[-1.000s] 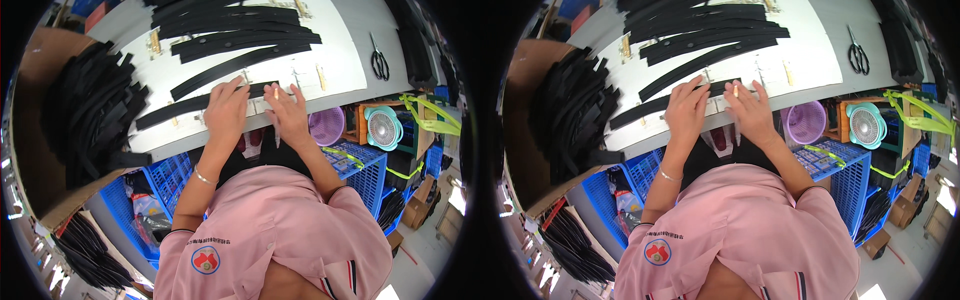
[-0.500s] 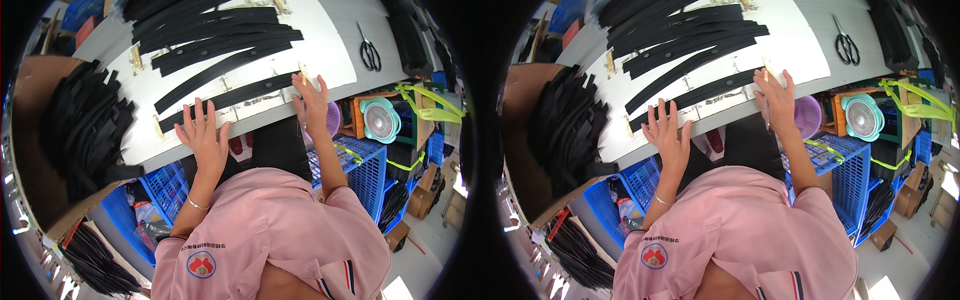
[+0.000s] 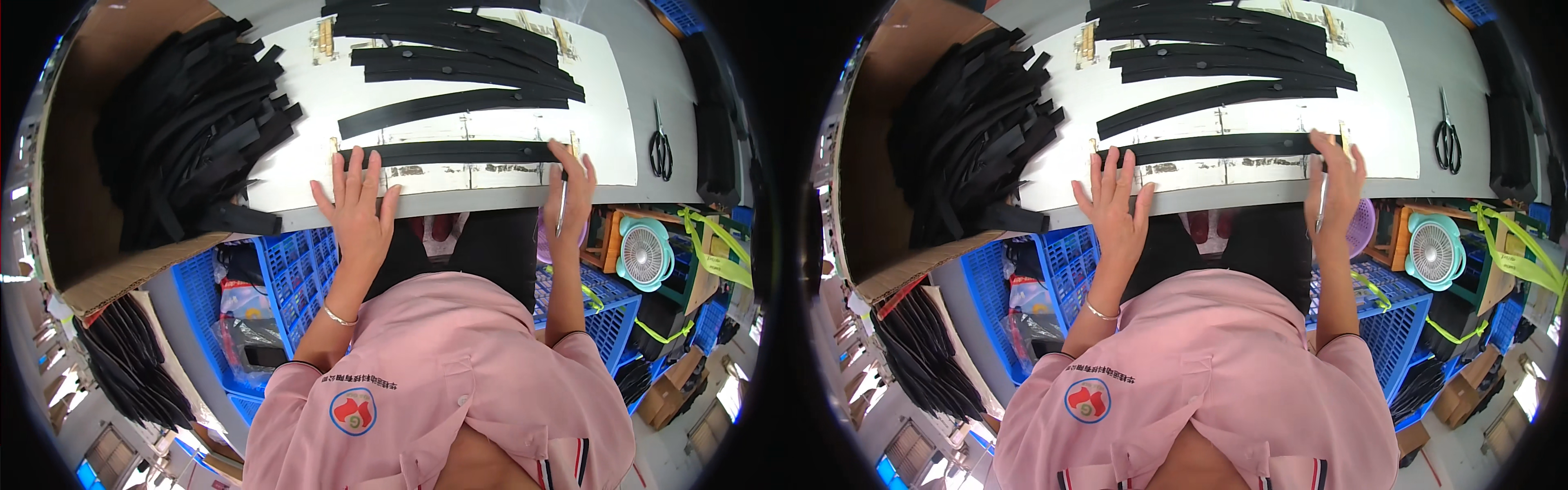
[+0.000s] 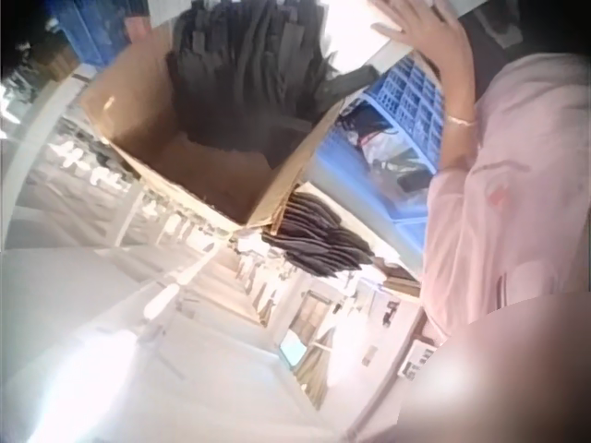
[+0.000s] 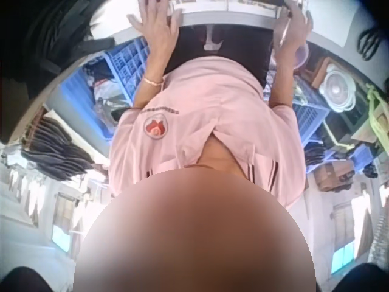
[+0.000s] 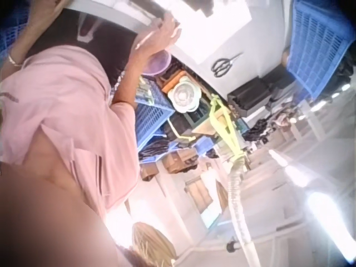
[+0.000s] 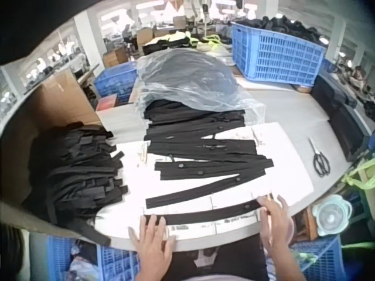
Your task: Marking measurement points on black fabric straps using a pen and a template on a workbench.
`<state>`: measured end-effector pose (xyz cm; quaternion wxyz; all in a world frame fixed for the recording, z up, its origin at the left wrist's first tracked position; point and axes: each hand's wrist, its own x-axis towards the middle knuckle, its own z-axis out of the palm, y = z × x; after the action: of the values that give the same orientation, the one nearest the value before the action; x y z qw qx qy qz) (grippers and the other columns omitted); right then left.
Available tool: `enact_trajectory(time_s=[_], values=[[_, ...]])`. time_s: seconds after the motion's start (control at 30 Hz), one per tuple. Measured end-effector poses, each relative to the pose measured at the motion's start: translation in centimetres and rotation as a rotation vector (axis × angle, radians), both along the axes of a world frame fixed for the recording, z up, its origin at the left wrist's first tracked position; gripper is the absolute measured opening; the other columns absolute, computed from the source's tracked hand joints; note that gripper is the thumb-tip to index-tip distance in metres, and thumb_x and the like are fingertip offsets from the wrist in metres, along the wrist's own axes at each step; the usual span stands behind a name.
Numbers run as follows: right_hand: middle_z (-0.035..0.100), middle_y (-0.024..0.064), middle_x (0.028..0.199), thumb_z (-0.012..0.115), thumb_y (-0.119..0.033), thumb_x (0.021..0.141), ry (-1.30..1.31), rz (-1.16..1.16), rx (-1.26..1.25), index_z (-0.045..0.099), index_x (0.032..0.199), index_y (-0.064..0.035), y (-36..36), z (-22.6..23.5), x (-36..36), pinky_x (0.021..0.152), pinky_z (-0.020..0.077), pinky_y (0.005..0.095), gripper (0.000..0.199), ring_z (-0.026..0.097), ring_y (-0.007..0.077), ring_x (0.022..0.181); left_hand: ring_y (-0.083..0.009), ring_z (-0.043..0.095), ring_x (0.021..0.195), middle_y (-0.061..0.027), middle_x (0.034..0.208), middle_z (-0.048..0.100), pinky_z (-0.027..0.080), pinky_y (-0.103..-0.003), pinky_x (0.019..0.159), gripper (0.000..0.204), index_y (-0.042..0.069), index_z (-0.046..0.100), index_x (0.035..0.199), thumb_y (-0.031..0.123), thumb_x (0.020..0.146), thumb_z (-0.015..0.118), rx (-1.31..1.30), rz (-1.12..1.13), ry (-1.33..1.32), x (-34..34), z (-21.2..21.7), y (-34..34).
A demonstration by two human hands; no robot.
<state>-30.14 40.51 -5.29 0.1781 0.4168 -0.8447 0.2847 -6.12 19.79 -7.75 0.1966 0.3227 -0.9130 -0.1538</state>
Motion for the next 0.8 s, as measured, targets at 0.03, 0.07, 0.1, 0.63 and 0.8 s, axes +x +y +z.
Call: enact_trajectory(time_s=[0.03, 0.07, 0.1, 0.63, 0.8], values=[[0.076, 0.0085, 0.117, 0.064, -0.004, 0.098, 0.006, 0.005, 0.002, 0.066, 0.129, -0.0092, -1.3, 0.6, 1.0, 0.116, 0.0362, 0.0462, 0.031, 0.069, 0.0245, 0.113, -0.0344, 0.033, 0.154, -0.0122, 0.159, 0.048, 0.004, -0.065, 0.122, 0.058, 0.011, 0.057, 0.149, 0.032, 0.097, 0.071, -0.008, -0.008, 0.011, 0.0, -0.1, 0.0], [0.076, 0.0083, 0.115, 0.065, -0.006, 0.098, -0.238, 0.058, -0.056, 0.069, 0.126, -0.0089, -2.7, 1.3, 2.2, 0.111, 0.0398, 0.0436, 0.029, 0.068, 0.0239, 0.108, -0.0328, 0.032, 0.155, -0.0099, 0.160, 0.048, 0.004, -0.062, 0.124, 0.059, 0.013, 0.056, 0.151, 0.027, 0.096, 0.073, 0.011, 0.003, 0.012, 0.0, 0.2, 0.1], [0.077, 0.0082, 0.113, 0.066, -0.008, 0.098, -0.485, 0.114, -0.115, 0.071, 0.124, -0.0086, -4.2, 1.7, 3.5, 0.107, 0.0435, 0.0411, 0.026, 0.067, 0.0234, 0.103, -0.0328, 0.032, 0.155, -0.0099, 0.160, 0.048, 0.004, -0.062, 0.124, 0.059, 0.013, 0.056, 0.151, 0.027, 0.096, 0.073, 0.011, 0.010, 0.015, 0.2, 0.1, 0.1], [0.076, 0.0070, 0.102, 0.067, -0.018, 0.101, -0.762, 0.397, -0.046, 0.072, 0.113, 0.0010, -16.0, -1.3, 8.3, 0.071, 0.0543, 0.0243, 0.022, 0.069, 0.0122, 0.078, -0.0326, 0.039, 0.151, -0.0107, 0.152, 0.056, 0.009, -0.064, 0.122, 0.054, 0.011, 0.063, 0.143, 0.033, 0.095, 0.073, -0.013, 0.045, 0.072, -0.1, -0.1, 0.2], [0.076, 0.0073, 0.104, 0.067, -0.017, 0.101, -0.669, 0.406, -0.072, 0.073, 0.109, 0.0017, -16.1, -1.4, 8.6, 0.071, 0.0542, 0.0252, 0.021, 0.069, 0.0116, 0.078, -0.0329, 0.039, 0.151, -0.0107, 0.152, 0.056, 0.008, -0.064, 0.122, 0.054, 0.011, 0.064, 0.143, 0.033, 0.095, 0.073, -0.014, 0.044, 0.090, -0.1, -0.1, 0.2]])
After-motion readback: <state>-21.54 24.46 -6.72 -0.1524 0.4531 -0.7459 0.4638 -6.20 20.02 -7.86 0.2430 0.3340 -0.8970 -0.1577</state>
